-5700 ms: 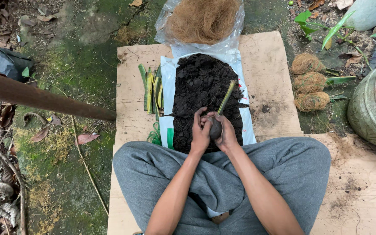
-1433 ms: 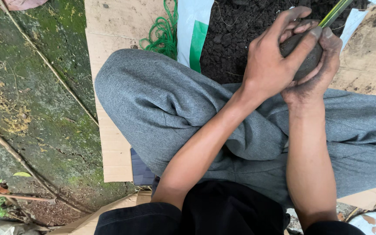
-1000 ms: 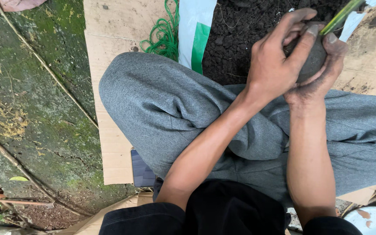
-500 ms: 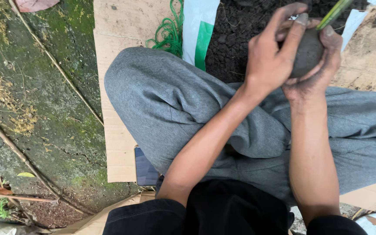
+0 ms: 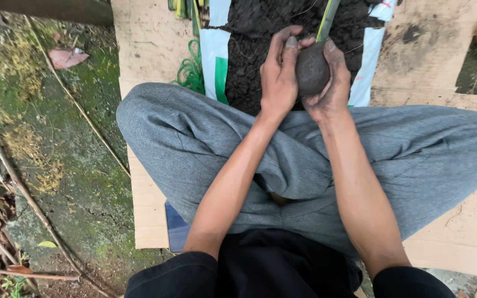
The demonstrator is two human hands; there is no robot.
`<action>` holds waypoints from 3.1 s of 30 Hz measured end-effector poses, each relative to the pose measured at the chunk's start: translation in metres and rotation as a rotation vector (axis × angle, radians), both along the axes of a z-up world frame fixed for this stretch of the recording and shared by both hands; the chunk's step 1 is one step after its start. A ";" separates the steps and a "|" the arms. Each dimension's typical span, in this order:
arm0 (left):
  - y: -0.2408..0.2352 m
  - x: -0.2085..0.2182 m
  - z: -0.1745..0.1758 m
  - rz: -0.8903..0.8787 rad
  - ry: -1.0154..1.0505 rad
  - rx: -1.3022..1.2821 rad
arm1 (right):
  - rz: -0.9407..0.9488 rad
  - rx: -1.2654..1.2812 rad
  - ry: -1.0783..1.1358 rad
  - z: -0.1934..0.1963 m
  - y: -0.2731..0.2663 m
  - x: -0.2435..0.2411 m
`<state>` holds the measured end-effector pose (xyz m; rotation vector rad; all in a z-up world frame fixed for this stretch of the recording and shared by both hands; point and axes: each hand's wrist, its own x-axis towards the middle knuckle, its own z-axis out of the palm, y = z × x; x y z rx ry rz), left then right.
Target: The person sits cross-legged and repeatedly scoops dark soil with both hands, then rolls and compresses it into a compact ball around a small green plant stem. The person continues shaping the soil ball, occasionally adding more soil and adjusting the stem's position within the ball.
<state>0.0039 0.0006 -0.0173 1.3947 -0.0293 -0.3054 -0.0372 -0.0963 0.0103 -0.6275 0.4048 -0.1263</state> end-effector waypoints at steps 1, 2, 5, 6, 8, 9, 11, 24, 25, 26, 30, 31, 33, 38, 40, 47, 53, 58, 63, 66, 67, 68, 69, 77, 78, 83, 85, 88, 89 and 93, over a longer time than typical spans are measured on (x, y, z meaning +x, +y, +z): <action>-0.001 -0.002 0.003 0.011 -0.072 0.061 | 0.004 -0.004 0.003 -0.003 -0.002 0.000; -0.002 -0.004 0.005 0.022 -0.144 0.122 | 0.009 -0.008 0.005 -0.006 -0.005 0.001; 0.000 -0.012 0.003 0.049 -0.203 0.170 | 0.028 -0.024 0.026 -0.011 -0.007 -0.005; 0.000 -0.011 0.002 0.057 -0.209 0.160 | 0.035 -0.034 0.023 -0.012 -0.006 -0.004; -0.002 -0.006 -0.002 0.078 -0.100 0.065 | 0.007 -0.005 0.127 -0.011 -0.004 -0.002; -0.003 -0.003 -0.003 0.085 -0.054 0.012 | -0.011 0.005 0.170 -0.010 -0.005 0.001; 0.001 -0.001 -0.002 -0.012 -0.102 -0.014 | -0.023 0.096 0.199 -0.009 -0.004 0.003; 0.003 0.000 -0.022 -0.091 0.038 -0.193 | 0.074 -0.022 0.091 -0.010 -0.014 0.001; 0.003 0.000 -0.023 -0.104 0.016 -0.198 | 0.062 0.001 0.114 -0.011 -0.016 0.001; 0.002 -0.001 -0.023 -0.116 -0.006 -0.203 | 0.051 0.023 0.138 -0.012 -0.018 0.001; -0.001 -0.006 -0.023 -0.084 -0.135 -0.043 | 0.081 0.074 -0.019 -0.023 -0.015 0.002; -0.003 -0.006 -0.023 -0.092 -0.125 -0.071 | 0.078 0.059 -0.036 -0.024 -0.015 0.001; -0.005 -0.003 -0.025 -0.107 -0.109 -0.131 | 0.074 0.024 -0.076 -0.023 -0.015 0.002; -0.001 0.006 -0.033 -0.034 -0.010 -0.182 | 0.090 0.051 0.072 -0.009 -0.015 0.001; 0.001 0.009 -0.035 -0.027 0.044 -0.209 | 0.083 0.029 0.074 -0.007 -0.015 0.000; 0.001 -0.002 -0.013 -0.144 -0.179 -0.113 | 0.061 0.079 -0.024 -0.017 -0.019 0.000; 0.002 -0.007 -0.004 -0.124 -0.106 -0.043 | 0.038 0.003 -0.001 -0.015 -0.014 0.002; 0.001 0.009 -0.030 -0.008 0.003 -0.155 | 0.073 0.007 0.084 -0.010 -0.011 -0.001; 0.001 0.003 -0.020 -0.127 -0.020 -0.232 | -0.061 0.223 0.097 -0.024 -0.013 -0.001; 0.002 -0.007 0.001 -0.180 -0.289 -0.016 | 0.030 0.024 -0.037 -0.028 -0.015 0.001; 0.002 -0.008 0.006 -0.161 -0.301 0.003 | 0.031 0.045 -0.040 -0.027 -0.015 0.003; 0.002 -0.008 0.010 -0.141 -0.314 0.022 | 0.032 0.067 -0.044 -0.025 -0.014 0.004; 0.002 -0.009 0.011 -0.121 -0.324 0.041 | 0.034 0.090 -0.045 -0.022 -0.012 0.004; 0.005 0.010 -0.027 0.042 -0.022 -0.067 | 0.020 0.026 0.013 -0.010 0.001 0.002; 0.006 0.009 -0.027 0.014 -0.047 -0.083 | 0.006 -0.001 -0.043 -0.014 0.001 0.002; 0.002 -0.004 -0.002 -0.108 -0.258 -0.144 | -0.003 0.082 -0.085 -0.031 -0.005 -0.001; 0.003 -0.008 0.007 -0.113 -0.264 -0.080 | 0.029 0.055 -0.103 -0.032 -0.007 0.000; 0.002 -0.007 0.004 -0.029 -0.122 0.036 | 0.038 0.075 -0.077 -0.025 -0.006 0.004; 0.001 -0.003 -0.001 0.013 -0.055 0.057 | 0.028 0.089 -0.028 -0.023 -0.003 0.003; 0.001 0.009 -0.028 0.123 -0.035 -0.146 | 0.048 -0.009 0.054 -0.026 -0.001 0.004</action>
